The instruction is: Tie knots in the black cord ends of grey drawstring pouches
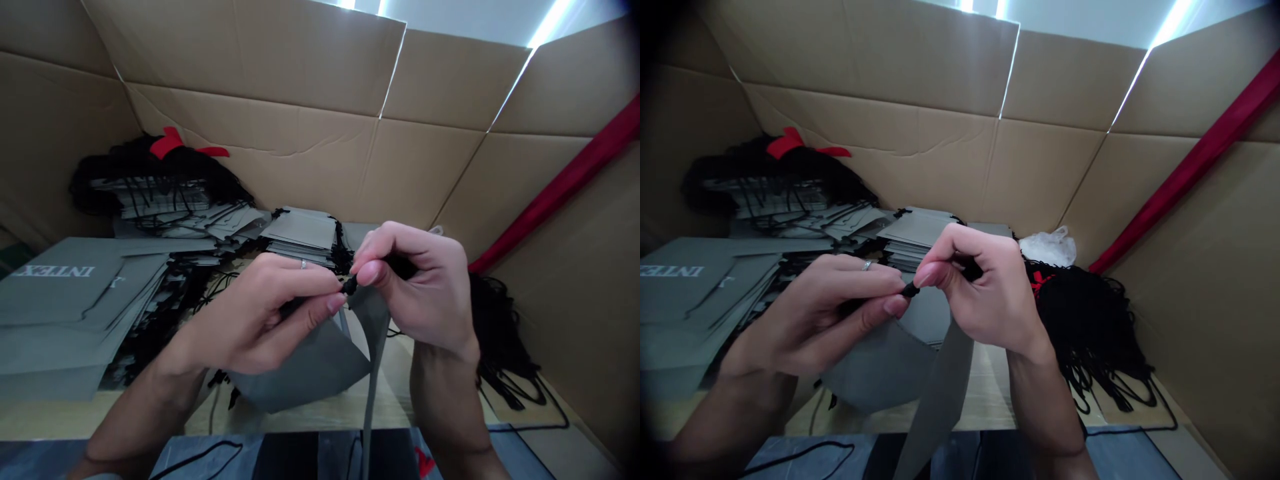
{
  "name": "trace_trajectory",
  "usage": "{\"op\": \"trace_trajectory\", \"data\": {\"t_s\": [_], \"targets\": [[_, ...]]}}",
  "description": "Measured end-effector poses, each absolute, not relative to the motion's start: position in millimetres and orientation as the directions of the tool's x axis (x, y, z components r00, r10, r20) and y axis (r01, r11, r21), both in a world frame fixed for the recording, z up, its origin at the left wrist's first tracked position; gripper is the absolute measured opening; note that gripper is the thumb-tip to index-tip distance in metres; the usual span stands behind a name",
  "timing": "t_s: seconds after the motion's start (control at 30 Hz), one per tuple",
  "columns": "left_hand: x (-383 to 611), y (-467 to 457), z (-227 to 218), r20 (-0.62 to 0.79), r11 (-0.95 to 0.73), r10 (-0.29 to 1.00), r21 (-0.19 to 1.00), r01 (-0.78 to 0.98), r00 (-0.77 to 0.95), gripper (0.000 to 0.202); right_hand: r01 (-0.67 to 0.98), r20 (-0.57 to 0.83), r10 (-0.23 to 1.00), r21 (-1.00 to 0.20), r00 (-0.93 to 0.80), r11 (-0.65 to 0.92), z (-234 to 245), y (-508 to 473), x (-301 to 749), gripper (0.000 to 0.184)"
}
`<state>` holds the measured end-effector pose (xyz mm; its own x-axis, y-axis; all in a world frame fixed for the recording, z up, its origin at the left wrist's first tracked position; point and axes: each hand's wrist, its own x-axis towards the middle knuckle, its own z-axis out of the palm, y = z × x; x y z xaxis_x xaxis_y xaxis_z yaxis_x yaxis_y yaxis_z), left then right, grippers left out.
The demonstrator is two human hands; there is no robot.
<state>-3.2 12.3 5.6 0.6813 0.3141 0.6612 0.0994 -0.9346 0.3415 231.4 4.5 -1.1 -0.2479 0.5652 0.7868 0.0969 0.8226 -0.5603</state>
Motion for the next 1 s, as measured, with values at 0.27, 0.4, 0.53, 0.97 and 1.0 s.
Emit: {"op": "trace_trajectory", "data": {"t_s": [0.27, 0.4, 0.53, 0.97, 1.0], "targets": [[-2.1, 14.6, 4.0, 0.642, -0.921, 0.348, 0.369, 0.122, 0.683, 0.030, 0.013, 0.799, 0.412, -0.452, -0.437, 0.892, 0.1, 12.9, 236.7, 0.035], [-1.1, 15.5, 3.6, 0.623, -0.915, 0.359, 0.383, 0.129, 0.695, 0.028, 0.036, 0.810, 0.390, -0.418, -0.439, 0.908, -3.3, 14.8, 234.6, 0.023], [-0.7, 14.7, 3.5, 0.640, -0.924, 0.338, 0.364, 0.116, 0.690, 0.027, 0.000, 0.800, 0.417, -0.462, -0.431, 0.887, -5.6, 16.3, 233.2, 0.020], [6.7, 11.9, -8.7, 0.814, -0.973, 0.205, 0.230, 0.022, 0.544, 0.033, -0.366, 0.739, 0.564, -0.673, -0.369, 0.643, -11.6, 20.4, 216.8, 0.010], [6.0, 11.7, -7.5, 0.810, -0.972, 0.200, 0.234, 0.009, 0.552, 0.034, -0.388, 0.735, 0.571, -0.678, -0.367, 0.624, -12.5, 21.0, 215.0, 0.011]]}}
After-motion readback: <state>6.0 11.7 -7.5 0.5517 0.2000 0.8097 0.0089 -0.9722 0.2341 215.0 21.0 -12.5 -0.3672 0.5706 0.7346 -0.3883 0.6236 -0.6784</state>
